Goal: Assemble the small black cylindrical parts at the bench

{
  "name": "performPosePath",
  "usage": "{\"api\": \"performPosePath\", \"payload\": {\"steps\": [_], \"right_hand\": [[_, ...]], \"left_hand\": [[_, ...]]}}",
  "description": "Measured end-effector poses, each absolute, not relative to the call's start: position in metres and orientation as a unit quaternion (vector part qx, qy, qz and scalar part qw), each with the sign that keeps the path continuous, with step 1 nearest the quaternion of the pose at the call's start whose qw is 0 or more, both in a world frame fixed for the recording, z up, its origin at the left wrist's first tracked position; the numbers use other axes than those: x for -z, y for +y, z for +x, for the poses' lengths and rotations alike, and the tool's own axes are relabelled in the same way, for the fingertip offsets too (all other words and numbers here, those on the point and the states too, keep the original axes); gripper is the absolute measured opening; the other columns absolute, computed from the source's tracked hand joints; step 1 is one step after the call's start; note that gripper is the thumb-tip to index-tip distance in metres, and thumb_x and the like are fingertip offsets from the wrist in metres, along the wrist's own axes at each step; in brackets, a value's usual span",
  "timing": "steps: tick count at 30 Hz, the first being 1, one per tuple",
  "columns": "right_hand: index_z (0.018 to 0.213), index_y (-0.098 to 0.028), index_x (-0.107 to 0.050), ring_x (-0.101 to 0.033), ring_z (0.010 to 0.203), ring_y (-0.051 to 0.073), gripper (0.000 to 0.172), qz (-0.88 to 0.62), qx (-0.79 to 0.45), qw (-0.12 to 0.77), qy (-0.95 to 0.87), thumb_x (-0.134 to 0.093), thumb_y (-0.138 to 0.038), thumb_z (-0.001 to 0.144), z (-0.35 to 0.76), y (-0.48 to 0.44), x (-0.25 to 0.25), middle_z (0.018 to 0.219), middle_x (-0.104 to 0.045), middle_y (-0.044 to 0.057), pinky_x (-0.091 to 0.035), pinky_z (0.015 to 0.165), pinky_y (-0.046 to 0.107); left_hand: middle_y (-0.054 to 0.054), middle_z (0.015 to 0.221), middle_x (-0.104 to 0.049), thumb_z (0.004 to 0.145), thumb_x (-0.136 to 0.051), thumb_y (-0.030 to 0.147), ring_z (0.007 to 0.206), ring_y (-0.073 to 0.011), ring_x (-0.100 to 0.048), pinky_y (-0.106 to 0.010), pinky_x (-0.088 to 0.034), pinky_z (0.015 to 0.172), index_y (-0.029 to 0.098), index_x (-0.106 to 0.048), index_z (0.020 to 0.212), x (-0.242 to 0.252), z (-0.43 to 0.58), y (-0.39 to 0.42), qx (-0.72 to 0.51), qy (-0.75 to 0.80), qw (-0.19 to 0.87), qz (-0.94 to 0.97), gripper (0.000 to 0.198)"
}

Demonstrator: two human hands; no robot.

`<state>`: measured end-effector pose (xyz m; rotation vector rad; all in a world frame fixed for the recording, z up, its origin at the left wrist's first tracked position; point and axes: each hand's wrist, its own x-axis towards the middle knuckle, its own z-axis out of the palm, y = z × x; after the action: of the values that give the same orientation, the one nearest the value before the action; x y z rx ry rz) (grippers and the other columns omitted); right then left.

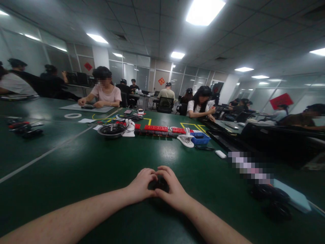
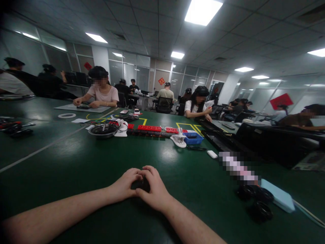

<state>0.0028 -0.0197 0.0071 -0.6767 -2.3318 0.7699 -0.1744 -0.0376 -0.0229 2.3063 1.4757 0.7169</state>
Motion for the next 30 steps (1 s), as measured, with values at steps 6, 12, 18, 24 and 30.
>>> {"api": "performPosePath", "payload": {"steps": [6,12,18,24,30], "right_hand": [[0.095,-0.019,-0.049,-0.046,0.093,0.02,0.038,-0.341,-0.226,0.32,-0.854,-0.067,-0.026,0.062,-0.001,-0.019,-0.004,0.097,-0.049,0.005,-0.039,0.081,0.033],[0.098,-0.02,-0.048,-0.05,0.083,0.017,0.037,-0.354,-0.247,0.309,-0.848,-0.064,-0.02,0.065,-0.003,-0.018,0.0,0.09,-0.053,0.003,-0.041,0.075,0.031],[0.104,-0.021,-0.049,-0.05,0.094,0.019,0.043,-0.314,-0.249,0.298,-0.866,-0.061,-0.011,0.063,0.002,-0.019,-0.012,0.095,-0.057,0.004,-0.039,0.083,0.035],[0.114,-0.022,-0.045,-0.048,0.108,0.018,0.052,-0.24,-0.368,0.245,-0.864,-0.051,-0.003,0.066,0.012,-0.013,-0.02,0.115,-0.054,0.005,-0.031,0.096,0.038],[0.117,-0.021,-0.044,-0.046,0.112,0.018,0.047,-0.199,-0.467,0.233,-0.829,-0.046,-0.007,0.073,0.012,-0.007,-0.012,0.117,-0.054,0.006,-0.025,0.1,0.042]], "left_hand": [[-0.004,0.106,-0.05,0.06,-0.067,0.043,0.099,-0.0238,-0.044,-0.038,-0.035,0.087,0.023,-0.053,0.101,0.02,-0.174,-0.039,-0.265,0.501,0.163,0.807,0.048],[-0.003,0.109,-0.049,0.064,-0.066,0.041,0.104,-0.0241,-0.042,-0.038,-0.032,0.091,0.025,-0.059,0.097,0.024,-0.175,-0.037,-0.254,0.493,0.15,0.818,0.038],[-0.003,0.105,-0.051,0.061,-0.068,0.039,0.101,-0.0236,-0.044,-0.037,-0.034,0.088,0.024,-0.058,0.1,0.022,-0.174,-0.037,-0.259,0.499,0.157,0.812,0.043],[-0.004,0.106,-0.05,0.06,-0.07,0.039,0.101,-0.0238,-0.044,-0.038,-0.034,0.089,0.024,-0.055,0.104,0.024,-0.175,-0.037,-0.259,0.508,0.165,0.805,0.05],[-0.005,0.104,-0.051,0.06,-0.069,0.039,0.1,-0.0236,-0.045,-0.037,-0.035,0.088,0.021,-0.054,0.103,0.024,-0.175,-0.037,-0.261,0.516,0.169,0.798,0.048]]}}
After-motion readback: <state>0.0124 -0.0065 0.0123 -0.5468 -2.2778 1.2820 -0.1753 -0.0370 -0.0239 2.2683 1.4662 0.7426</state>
